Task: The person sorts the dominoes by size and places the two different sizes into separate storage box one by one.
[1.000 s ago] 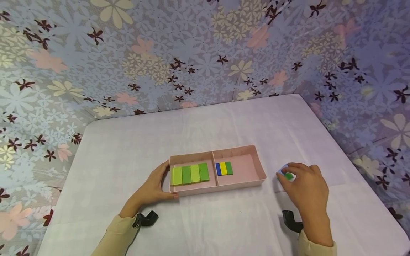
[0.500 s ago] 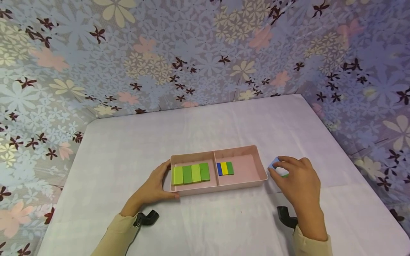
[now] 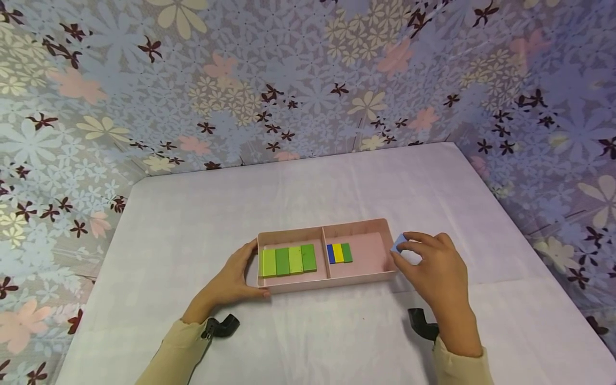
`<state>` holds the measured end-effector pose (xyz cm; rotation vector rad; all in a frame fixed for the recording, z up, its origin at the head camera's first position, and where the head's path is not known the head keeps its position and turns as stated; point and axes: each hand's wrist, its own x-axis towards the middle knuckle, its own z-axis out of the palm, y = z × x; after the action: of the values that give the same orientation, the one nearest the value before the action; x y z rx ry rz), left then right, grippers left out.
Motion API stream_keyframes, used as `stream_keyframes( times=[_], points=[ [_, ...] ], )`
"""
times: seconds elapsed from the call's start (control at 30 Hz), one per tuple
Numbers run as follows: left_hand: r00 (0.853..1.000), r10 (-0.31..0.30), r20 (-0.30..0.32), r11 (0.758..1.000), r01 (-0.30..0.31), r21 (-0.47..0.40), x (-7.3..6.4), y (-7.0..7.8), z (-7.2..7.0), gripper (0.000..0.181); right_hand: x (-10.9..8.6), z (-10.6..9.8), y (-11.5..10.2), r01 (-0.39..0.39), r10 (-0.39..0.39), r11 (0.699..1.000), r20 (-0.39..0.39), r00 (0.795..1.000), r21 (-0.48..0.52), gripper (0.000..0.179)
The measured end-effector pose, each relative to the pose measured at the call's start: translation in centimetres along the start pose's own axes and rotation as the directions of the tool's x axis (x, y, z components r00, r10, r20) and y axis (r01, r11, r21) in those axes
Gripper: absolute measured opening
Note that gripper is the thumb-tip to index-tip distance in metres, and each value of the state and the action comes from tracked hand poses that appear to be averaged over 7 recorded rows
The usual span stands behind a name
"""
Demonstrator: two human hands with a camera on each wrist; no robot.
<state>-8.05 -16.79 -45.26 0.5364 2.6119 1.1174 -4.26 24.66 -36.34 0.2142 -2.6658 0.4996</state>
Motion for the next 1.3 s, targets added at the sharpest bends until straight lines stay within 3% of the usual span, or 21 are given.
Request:
stream_keyframes(
  times=[0.43,0.8,1.0,1.3],
  points=[
    [1.0,-0.01,0.011,1.0,0.01,0.003,-0.1,0.3,-0.3,0.125,0.2,2.0,-0.7,0.076,-0.078,0.994,0.022,0.997,0.073,0.026],
    [1.0,0.014,0.0,1.0,-0.014,-0.003,0.0,0.2,-0.2,0.125,1.4,3.7,-1.0,0.218,-0.221,0.961,-0.002,0.975,0.17,0.019],
    [1.0,-0.003,0.007,1.0,0.004,-0.009,-0.4,0.0,-0.3,0.125,2.2,4.8,-1.5,0.264,-0.279,0.953,0.086,0.957,0.15,0.01],
    [1.0,0.022,0.003,1.0,-0.022,-0.011,0.3,-0.1,-0.5,0.125,3.4,5.2,-2.0,0.235,-0.248,0.968,0.23,0.941,0.085,0.01]
  ],
)
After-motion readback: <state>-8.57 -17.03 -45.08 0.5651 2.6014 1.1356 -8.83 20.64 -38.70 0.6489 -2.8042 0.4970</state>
